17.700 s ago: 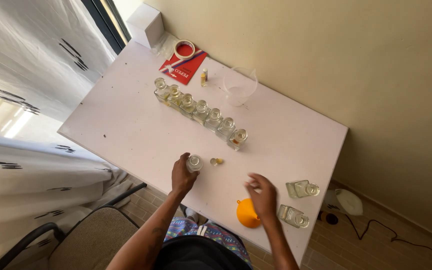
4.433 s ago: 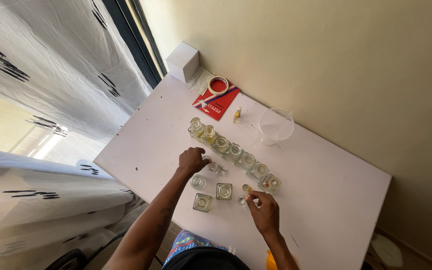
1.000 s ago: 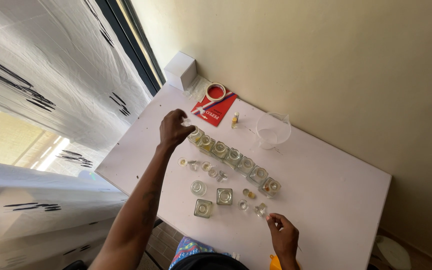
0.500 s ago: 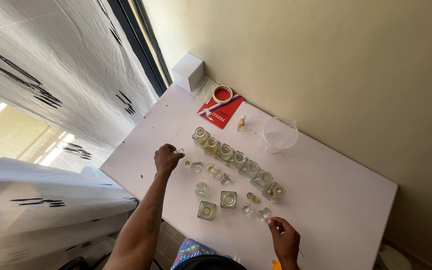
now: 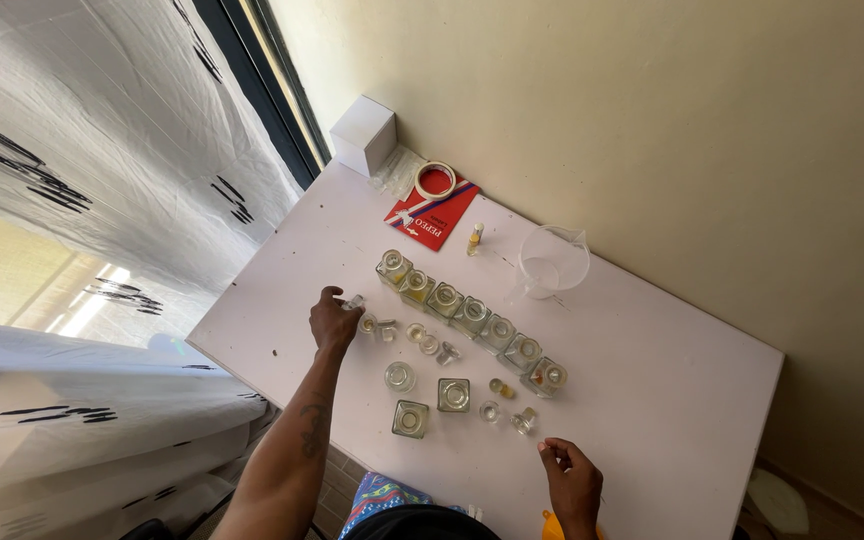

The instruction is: Organizing and arranging small perfume bottles in a row on a table after retrieving items from a cabinet.

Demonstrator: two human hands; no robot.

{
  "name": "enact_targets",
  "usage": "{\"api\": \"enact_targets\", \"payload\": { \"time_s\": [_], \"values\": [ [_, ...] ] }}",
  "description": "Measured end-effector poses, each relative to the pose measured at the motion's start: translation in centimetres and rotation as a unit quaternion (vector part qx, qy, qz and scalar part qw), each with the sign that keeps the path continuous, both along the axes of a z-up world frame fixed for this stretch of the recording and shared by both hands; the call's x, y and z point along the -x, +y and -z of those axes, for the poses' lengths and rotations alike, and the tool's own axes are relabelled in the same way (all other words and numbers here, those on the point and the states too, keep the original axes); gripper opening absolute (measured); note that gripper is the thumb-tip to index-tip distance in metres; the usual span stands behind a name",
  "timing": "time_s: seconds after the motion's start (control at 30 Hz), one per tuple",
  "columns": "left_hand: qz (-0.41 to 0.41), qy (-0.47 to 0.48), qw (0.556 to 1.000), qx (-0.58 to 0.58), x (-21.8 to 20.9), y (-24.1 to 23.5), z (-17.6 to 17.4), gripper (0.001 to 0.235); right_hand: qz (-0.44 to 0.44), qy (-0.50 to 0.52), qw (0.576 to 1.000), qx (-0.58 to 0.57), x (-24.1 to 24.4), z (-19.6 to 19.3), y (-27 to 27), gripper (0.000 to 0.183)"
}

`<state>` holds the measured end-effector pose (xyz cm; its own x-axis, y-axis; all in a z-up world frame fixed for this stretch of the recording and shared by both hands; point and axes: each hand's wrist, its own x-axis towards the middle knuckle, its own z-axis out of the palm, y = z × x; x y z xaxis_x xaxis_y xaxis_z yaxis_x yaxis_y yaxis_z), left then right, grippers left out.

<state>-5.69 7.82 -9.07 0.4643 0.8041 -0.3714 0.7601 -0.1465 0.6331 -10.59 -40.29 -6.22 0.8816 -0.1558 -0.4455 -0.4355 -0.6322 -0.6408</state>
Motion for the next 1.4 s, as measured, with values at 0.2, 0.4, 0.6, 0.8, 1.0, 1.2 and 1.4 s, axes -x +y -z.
{"api": "enact_targets", "payload": {
  "time_s": [0.2,0.4,0.6,0.8,1.0,1.2,1.4],
  "values": [
    [0.001,-0.022,1.0,-0.002,1.1,-0.2,0.5,0.062,0.002,0.031,0.999,-0.013,0.5,-2.7,1.4,0.026],
    [-0.019,-0.054,0.998,-0.012,3.0,-0.9,-0.5,0.055,-0.116,0.016,0.992,0.048,-0.6,-0.6,1.6,0.042],
    [-0.038,-0.119,0.991,-0.044,7.9,-4.6,-1.9,0.041,-0.218,-0.019,0.97,0.103,-1.6,2.3,2.6,0.054],
    [0.003,-0.183,0.978,-0.097,13.7,-12.0,-2.5,0.029,-0.192,-0.114,0.973,0.059,-2.2,4.2,2.3,0.023],
    [0.071,-0.213,0.963,-0.146,16.9,-17.0,-4.3,0.028,-0.16,-0.09,0.983,0.029,-1.0,1.6,0.3,0.021],
    [0.194,-0.239,0.926,-0.218,16.6,-19.0,-6.0,0.045,-0.131,-0.118,0.984,0.007,0.3,0.1,-4.9,0.02],
    [0.226,-0.127,0.958,-0.127,16.4,-20.1,-5.2,0.068,-0.251,0.02,0.964,0.088,2.0,-2.0,-9.6,0.062]
  ]
}}
